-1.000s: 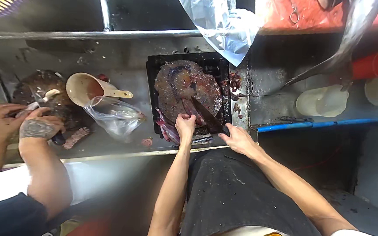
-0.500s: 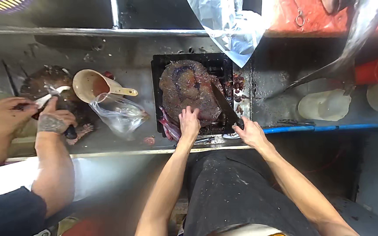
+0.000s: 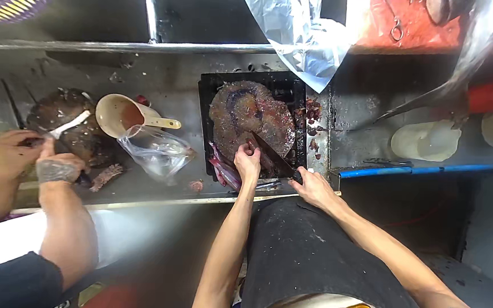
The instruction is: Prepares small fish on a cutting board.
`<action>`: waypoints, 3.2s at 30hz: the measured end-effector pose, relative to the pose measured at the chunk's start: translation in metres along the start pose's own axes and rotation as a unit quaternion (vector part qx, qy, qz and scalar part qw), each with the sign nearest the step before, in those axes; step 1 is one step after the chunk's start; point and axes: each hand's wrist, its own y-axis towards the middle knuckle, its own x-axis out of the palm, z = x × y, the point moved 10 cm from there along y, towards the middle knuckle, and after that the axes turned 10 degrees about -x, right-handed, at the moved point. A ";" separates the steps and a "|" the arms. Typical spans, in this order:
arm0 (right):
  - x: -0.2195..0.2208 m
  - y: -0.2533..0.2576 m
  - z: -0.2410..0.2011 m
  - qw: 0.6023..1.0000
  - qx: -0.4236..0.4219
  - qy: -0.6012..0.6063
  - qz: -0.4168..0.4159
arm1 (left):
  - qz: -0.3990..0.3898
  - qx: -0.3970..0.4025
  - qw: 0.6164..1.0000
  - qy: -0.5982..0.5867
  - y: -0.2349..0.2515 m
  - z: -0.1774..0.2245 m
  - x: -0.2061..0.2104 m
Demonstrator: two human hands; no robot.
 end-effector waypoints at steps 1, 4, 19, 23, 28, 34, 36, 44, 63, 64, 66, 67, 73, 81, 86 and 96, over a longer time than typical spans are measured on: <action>-0.001 -0.002 0.000 1.000 0.003 0.001 0.008 | -0.015 -0.018 1.000 -0.019 0.001 -0.005 0.001; -0.002 -0.002 0.001 1.000 -0.006 0.015 0.019 | -0.044 -0.052 0.995 -0.070 0.000 -0.013 0.004; -0.026 0.020 -0.023 0.983 -0.072 0.054 0.159 | -0.050 -0.063 0.994 -0.077 0.002 -0.015 0.007; -0.003 0.022 -0.016 0.993 -0.054 0.030 0.098 | -0.050 -0.065 0.994 -0.076 0.002 -0.014 0.007; 0.012 0.042 -0.012 0.998 -0.029 0.018 0.053 | -0.051 -0.057 0.995 -0.071 0.001 -0.012 0.007; -0.018 0.053 -0.027 0.980 -0.086 0.060 0.169 | -0.049 -0.057 0.995 -0.064 0.003 -0.011 0.005; -0.029 0.044 -0.034 0.964 -0.117 0.083 0.223 | -0.058 -0.056 0.994 -0.070 0.004 -0.011 0.006; 0.001 0.051 0.012 0.996 -0.006 0.056 0.063 | -0.014 0.114 0.989 0.091 -0.002 0.019 -0.011; -0.068 0.046 -0.045 0.965 -0.069 -0.249 -0.040 | 0.043 0.431 0.897 0.086 -0.007 0.010 -0.028; -0.066 0.050 -0.048 0.964 -0.071 -0.251 -0.043 | 0.048 0.434 0.895 0.092 -0.007 0.009 -0.026; -0.061 0.058 -0.055 0.967 -0.072 -0.240 -0.042 | 0.046 0.440 0.891 0.098 -0.007 0.008 -0.022; -0.059 0.061 -0.057 0.970 -0.066 -0.227 -0.047 | 0.043 0.443 0.890 0.099 -0.008 0.008 -0.021; -0.037 0.052 -0.028 0.992 0.013 0.038 -0.117 | 0.039 0.434 0.897 0.072 -0.006 0.004 -0.022; -0.077 -0.013 -0.028 0.979 -0.058 -0.174 -0.087 | 0.005 0.416 0.899 0.136 -0.002 0.006 -0.018; -0.082 -0.029 -0.056 0.925 -0.045 -0.376 -0.033 | -0.033 0.400 0.899 0.177 0.003 0.013 -0.013; -0.089 -0.015 -0.110 0.882 -0.087 -0.460 -0.050 | -0.049 0.397 0.897 0.187 0.008 0.018 -0.010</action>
